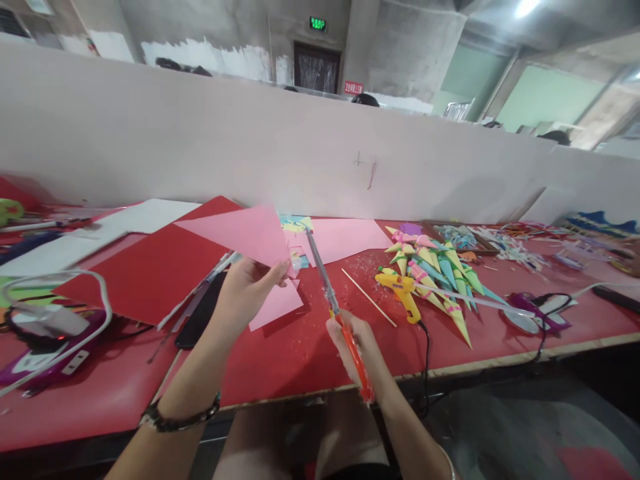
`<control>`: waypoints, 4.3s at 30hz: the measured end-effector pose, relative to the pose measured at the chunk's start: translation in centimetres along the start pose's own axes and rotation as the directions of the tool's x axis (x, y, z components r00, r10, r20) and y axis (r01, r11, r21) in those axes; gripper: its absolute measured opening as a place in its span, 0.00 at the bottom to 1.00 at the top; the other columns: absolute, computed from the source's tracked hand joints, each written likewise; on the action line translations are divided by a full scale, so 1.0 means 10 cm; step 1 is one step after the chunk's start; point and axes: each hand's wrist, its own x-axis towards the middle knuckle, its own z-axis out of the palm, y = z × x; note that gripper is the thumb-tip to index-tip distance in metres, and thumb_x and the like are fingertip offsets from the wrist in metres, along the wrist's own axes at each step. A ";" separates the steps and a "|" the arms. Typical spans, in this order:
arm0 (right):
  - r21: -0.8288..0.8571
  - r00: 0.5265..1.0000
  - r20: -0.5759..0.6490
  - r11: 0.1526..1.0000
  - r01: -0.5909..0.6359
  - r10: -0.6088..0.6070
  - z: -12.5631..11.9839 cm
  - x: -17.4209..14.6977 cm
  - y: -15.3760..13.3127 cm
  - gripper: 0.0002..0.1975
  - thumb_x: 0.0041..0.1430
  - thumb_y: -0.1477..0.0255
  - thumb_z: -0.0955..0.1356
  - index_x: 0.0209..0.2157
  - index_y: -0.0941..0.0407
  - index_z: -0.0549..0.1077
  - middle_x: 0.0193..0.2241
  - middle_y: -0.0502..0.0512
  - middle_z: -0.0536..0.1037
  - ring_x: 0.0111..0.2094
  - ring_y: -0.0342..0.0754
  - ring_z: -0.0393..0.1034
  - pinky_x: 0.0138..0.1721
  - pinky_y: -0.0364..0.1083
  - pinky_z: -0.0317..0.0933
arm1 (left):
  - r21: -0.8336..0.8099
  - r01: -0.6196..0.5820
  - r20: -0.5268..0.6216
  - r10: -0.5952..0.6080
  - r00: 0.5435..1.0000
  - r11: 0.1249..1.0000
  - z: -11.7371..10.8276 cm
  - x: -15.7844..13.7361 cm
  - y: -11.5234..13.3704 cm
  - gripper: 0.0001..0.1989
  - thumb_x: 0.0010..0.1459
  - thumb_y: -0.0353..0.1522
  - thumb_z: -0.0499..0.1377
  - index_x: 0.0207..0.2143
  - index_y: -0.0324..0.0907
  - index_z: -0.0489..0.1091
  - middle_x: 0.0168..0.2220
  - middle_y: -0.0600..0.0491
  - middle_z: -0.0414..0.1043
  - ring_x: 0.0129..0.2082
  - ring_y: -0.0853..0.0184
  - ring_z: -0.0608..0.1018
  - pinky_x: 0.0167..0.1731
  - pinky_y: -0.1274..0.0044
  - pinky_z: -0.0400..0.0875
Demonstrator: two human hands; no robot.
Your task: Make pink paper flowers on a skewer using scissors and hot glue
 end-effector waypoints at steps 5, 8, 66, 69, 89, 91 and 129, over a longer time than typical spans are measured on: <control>-0.492 0.994 -0.056 0.864 -0.105 0.089 -0.06 0.17 0.01 0.20 0.55 0.54 0.57 0.23 0.56 0.66 0.18 0.51 0.70 0.21 0.44 0.64 0.22 0.41 0.51 | 0.222 -0.023 0.137 -0.008 0.991 0.975 -0.13 -0.08 -0.25 0.17 0.47 0.42 0.53 0.14 0.40 0.64 0.14 0.55 0.67 0.18 0.70 0.71 0.22 0.80 0.64; -0.694 0.991 -0.076 0.707 -0.134 0.114 -0.06 0.35 0.02 0.24 0.56 0.54 0.55 0.31 0.57 0.71 0.25 0.59 0.76 0.28 0.51 0.71 0.27 0.44 0.56 | 0.285 0.008 0.149 -0.052 0.987 0.959 -0.24 -0.14 -0.41 0.18 0.44 0.44 0.54 0.13 0.41 0.64 0.13 0.54 0.68 0.17 0.68 0.71 0.20 0.80 0.64; -0.724 0.716 0.042 0.472 0.502 -0.697 0.25 0.03 0.16 0.04 0.54 0.73 0.64 0.28 0.51 0.70 0.40 0.50 0.71 0.42 0.46 0.62 0.56 0.55 0.29 | 0.549 -0.654 0.585 0.320 0.745 0.521 0.08 -0.71 -0.49 0.17 0.57 0.28 0.44 0.21 0.41 0.67 0.18 0.54 0.73 0.18 0.70 0.73 0.25 0.77 0.61; -0.704 0.744 0.042 0.509 0.496 -0.667 0.17 0.08 0.22 0.05 0.53 0.74 0.63 0.27 0.52 0.69 0.34 0.47 0.72 0.36 0.43 0.64 0.55 0.54 0.29 | 0.513 -0.661 0.620 0.296 0.726 0.548 0.07 -0.69 -0.54 0.17 0.57 0.26 0.44 0.21 0.41 0.66 0.18 0.55 0.71 0.17 0.71 0.71 0.24 0.78 0.60; 0.407 0.996 0.088 0.913 -0.041 0.005 0.22 -0.06 0.40 0.12 0.54 0.64 0.63 0.23 0.58 0.63 0.18 0.44 0.63 0.16 0.38 0.62 0.21 0.39 0.54 | 0.436 -0.207 0.330 0.058 0.942 0.876 0.15 -0.90 -0.73 0.29 0.51 0.37 0.54 0.55 0.40 0.52 0.47 0.46 0.69 0.40 0.62 0.75 0.37 0.74 0.69; 0.393 0.998 0.069 0.919 -0.028 0.001 0.23 -0.07 0.39 0.13 0.54 0.63 0.62 0.23 0.58 0.62 0.18 0.44 0.64 0.16 0.38 0.62 0.20 0.38 0.54 | 0.436 -0.243 0.346 0.088 0.934 0.867 0.21 -0.94 -0.79 0.37 0.47 0.35 0.57 0.58 0.39 0.45 0.54 0.42 0.62 0.48 0.59 0.70 0.41 0.72 0.69; -0.020 0.899 -0.128 0.908 0.419 -0.418 0.15 -0.19 0.39 0.21 0.46 0.83 0.62 0.43 0.53 0.65 0.37 0.54 0.68 0.39 0.47 0.65 0.41 0.46 0.62 | -0.076 0.128 0.422 -0.085 0.903 0.989 0.35 -1.04 -0.80 0.22 0.48 0.39 0.57 0.45 0.41 0.58 0.42 0.49 0.68 0.40 0.60 0.71 0.40 0.71 0.66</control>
